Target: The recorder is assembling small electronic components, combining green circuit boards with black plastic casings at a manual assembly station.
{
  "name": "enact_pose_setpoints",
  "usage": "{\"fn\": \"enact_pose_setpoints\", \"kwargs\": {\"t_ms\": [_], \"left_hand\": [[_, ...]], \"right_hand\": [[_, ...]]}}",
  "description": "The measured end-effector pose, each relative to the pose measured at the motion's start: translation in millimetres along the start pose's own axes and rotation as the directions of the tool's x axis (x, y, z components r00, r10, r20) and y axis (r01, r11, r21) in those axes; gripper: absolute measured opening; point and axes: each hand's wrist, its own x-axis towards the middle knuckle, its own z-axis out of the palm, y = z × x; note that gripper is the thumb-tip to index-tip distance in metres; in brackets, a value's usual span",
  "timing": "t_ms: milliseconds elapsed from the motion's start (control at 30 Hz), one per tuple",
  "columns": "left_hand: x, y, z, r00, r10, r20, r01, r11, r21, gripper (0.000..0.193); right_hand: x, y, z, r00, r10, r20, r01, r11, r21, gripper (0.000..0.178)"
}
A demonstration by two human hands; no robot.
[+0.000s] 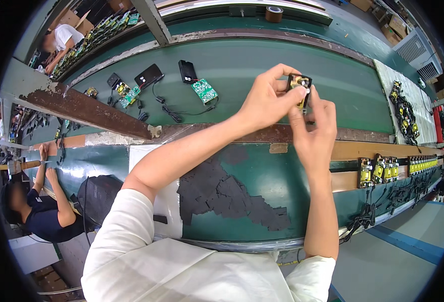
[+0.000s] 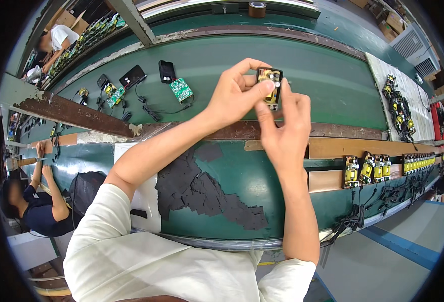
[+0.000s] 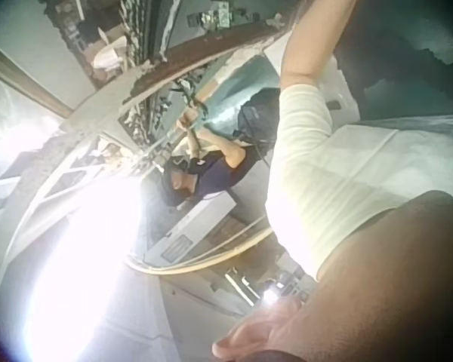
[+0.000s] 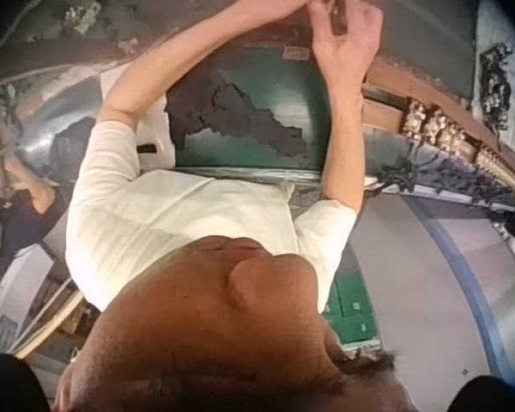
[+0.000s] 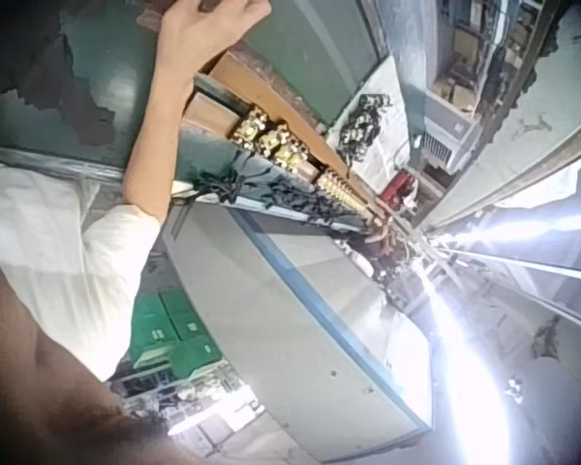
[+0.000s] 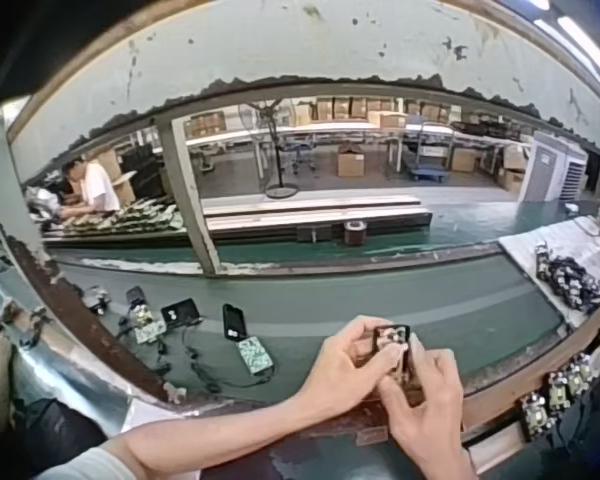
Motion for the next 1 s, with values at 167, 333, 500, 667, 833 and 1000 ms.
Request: {"fn": "enact_pose_setpoints", "kwargs": {"t_ms": [167, 333, 500, 667, 833, 1000], "left_hand": [[1.6, -0.8, -6.3, 0.993, -0.049, 0.107, 0.060, 0.993, -0.106, 0.038], [-0.1, -6.6, -0.5, 0.992, 0.005, 0.129, 0.008, 0.995, -0.097, 0.040], [1.8, 0.9, -3.0, 0.987, 0.017, 0.160, -0.021, 0.999, 0.026, 0.047], [14.7, 42.1, -34.7, 0.989, 0.052, 0.142, -0.120, 0.840, 0.529, 0.056], [26.0, 74.3, -101.3, 0.975, 0.206, 0.085, -0.169, 0.435, 0.885, 0.059], [25.8, 69.6, -191.7, 0.984, 0.008, -0.178, 0.178, 0.027, 0.984, 0.066]], "right_hand": [[1.2, -12.9, -4.8, 0.854, 0.423, 0.301, -0.519, 0.680, 0.517, 0.045], [-0.2, -4.4, -2.7, 0.820, 0.473, 0.321, -0.566, 0.594, 0.571, 0.052], [5.6, -3.0, -7.8, 0.829, 0.474, 0.297, -0.554, 0.621, 0.555, 0.043], [30.6, 30.1, -65.3, 0.724, 0.602, 0.337, -0.508, 0.135, 0.851, 0.023], [25.8, -24.3, -149.7, 0.869, 0.027, -0.495, -0.159, 0.961, -0.226, 0.028], [-25.1, -81.9, -138.6, 0.977, 0.214, 0.011, -0.180, 0.848, -0.499, 0.047]]}}
